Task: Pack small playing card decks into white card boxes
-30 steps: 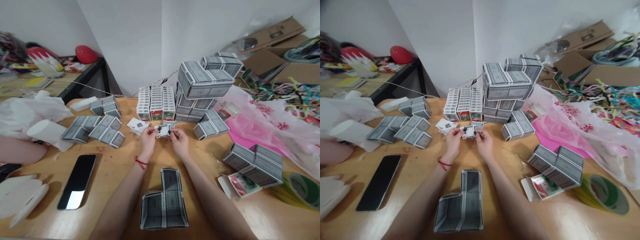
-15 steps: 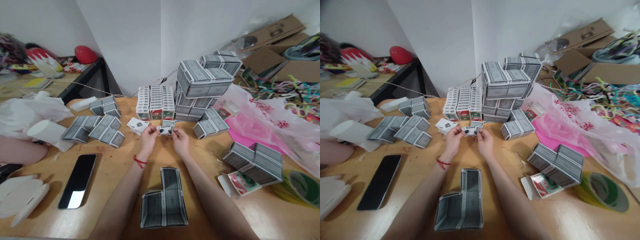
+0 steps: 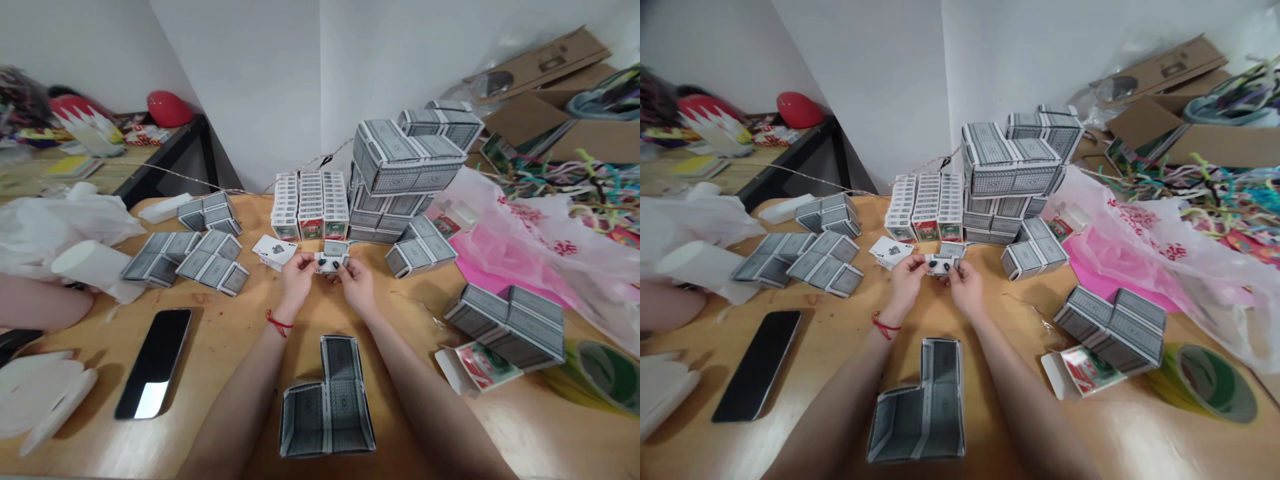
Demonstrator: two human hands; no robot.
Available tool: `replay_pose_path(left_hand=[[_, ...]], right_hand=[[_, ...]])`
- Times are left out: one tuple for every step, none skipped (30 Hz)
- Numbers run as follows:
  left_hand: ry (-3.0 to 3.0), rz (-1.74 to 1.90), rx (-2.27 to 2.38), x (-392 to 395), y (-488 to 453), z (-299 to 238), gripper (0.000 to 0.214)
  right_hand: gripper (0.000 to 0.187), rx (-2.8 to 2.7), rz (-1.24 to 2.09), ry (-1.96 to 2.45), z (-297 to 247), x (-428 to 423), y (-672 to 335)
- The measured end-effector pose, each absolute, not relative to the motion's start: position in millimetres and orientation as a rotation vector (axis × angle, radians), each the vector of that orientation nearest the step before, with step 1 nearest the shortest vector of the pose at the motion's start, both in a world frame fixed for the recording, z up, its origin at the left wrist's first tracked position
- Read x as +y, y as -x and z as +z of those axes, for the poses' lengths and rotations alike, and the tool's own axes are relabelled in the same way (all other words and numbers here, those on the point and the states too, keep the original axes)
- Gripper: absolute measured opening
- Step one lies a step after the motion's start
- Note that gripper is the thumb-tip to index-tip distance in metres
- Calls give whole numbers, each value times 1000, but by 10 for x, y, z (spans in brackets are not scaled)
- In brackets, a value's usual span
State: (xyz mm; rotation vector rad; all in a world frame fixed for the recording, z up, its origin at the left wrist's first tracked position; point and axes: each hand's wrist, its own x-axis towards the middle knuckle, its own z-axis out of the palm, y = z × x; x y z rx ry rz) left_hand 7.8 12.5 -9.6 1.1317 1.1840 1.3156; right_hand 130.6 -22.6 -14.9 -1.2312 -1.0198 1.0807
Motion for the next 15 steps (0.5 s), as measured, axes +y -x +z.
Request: replay_pose_path(left_hand=[[-1144,1310,1186,126,-79,-100,12],[-1156,1306,1187,127,-81,-105,12],[-1167,1303,1187,128,-84,-111,11],[-1179,1299,1183,129,-86,-115,10],[-1195,1291,1175,129,-89,-118,9],[-1212,1279,1166,128,-91,-119,8],[-1233,1265,1156,126,-94,-118,8],[-1253,1250,1147,123,-97,-114,7],[-1274,1237,1140,120,-100,-110,6],[-1293,1229,1138,116,-103,-105,6],[-1309,1225,1140,113,-105,-100,5],[-1321,1227,1145,109,-107,-96,5],[-1332,1231,1153,107,-109,-93,6],[-1342,1235,1161,104,-110,-92,7],[-1351,1239,1167,102,-109,-92,7]], right_hand=[[24,-1026,1076,1237,-150,-228,-1306],[24,-1033,1064,1246,-150,-230,-1307],[24,-1040,1044,1257,-149,-234,-1308],[23,-1047,1013,1270,-146,-238,-1310],[23,-1051,974,1281,-140,-243,-1312],[23,-1053,937,1286,-131,-249,-1315],[25,-1054,906,1284,-118,-254,-1318],[28,-1056,886,1276,-104,-258,-1322],[30,-1061,876,1268,-89,-260,-1325],[31,-1067,872,1266,-76,-260,-1329],[29,-1069,869,1271,-66,-258,-1333],[26,-1065,868,1284,-59,-253,-1336],[23,-1055,870,1299,-57,-247,-1341],[22,-1045,881,1313,-57,-241,-1345],[21,-1034,895,1321,-60,-236,-1348]])
